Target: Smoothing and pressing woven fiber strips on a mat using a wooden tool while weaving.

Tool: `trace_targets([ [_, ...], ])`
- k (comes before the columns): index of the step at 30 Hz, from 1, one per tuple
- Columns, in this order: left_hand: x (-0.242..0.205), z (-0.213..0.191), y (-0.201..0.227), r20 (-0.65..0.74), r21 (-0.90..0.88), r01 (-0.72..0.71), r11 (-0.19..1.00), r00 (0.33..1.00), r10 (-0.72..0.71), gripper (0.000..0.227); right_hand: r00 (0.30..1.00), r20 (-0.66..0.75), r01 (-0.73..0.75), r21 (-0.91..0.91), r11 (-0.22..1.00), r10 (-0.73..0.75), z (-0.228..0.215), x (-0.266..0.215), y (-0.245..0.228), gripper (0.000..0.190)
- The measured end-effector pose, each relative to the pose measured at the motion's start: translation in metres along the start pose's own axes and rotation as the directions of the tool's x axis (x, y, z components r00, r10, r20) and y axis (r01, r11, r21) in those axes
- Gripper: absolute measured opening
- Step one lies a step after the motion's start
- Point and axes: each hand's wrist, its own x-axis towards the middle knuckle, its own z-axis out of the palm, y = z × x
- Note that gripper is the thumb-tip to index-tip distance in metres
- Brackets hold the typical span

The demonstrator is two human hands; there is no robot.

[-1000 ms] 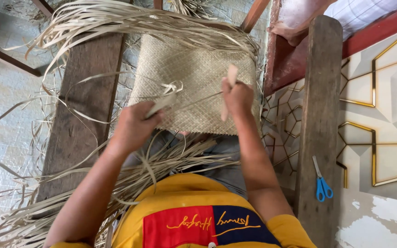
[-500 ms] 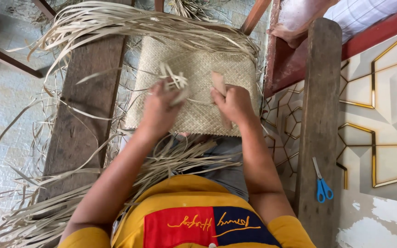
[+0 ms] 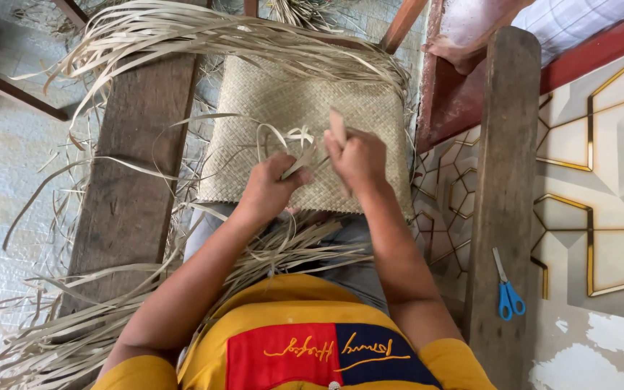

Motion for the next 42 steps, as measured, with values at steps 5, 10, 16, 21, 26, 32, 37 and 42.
trace_targets([
  [5,-0.019,-0.025,-0.006,0.033,0.006,0.137,0.991,0.99,-0.137,0.022,0.953,0.132,-0.26,-0.109,0.959,0.273,0.007,0.005,0.039,0.047],
  [10,-0.047,-0.063,0.002,0.04,0.011,0.212,0.977,0.976,-0.212,0.018,0.916,0.142,-0.338,-0.229,0.913,0.375,0.01,0.007,0.077,0.054],
  [16,-0.063,-0.078,0.018,-0.1,-0.417,0.177,0.892,0.966,-0.238,0.013,0.649,0.298,-0.624,-0.318,0.714,0.7,-0.022,0.009,0.064,0.06],
  [21,-0.056,-0.034,0.032,-0.005,-0.814,0.233,0.532,0.913,-0.408,0.012,0.877,-0.359,0.048,0.728,0.683,0.32,-0.009,-0.002,0.011,0.015],
  [26,-0.047,0.002,0.029,0.122,-0.882,0.246,0.401,0.943,-0.309,0.013,0.817,-0.521,0.526,0.499,0.689,-0.247,-0.03,-0.008,-0.036,0.021],
  [32,-0.051,0.012,0.023,0.151,-0.863,0.222,0.453,0.97,-0.188,0.016,0.788,-0.542,0.518,0.33,0.789,-0.291,-0.004,-0.006,-0.007,0.015],
  [37,-0.069,0.006,0.017,0.123,-0.773,0.182,0.608,0.983,-0.137,0.016,0.813,-0.581,0.21,0.355,0.911,0.038,0.028,0.009,0.032,0.029],
  [42,-0.09,-0.009,0.032,0.154,-0.597,0.197,0.778,0.98,-0.13,0.011,0.83,-0.512,-0.042,0.335,0.941,0.219,0.04,0.021,0.077,0.021],
])
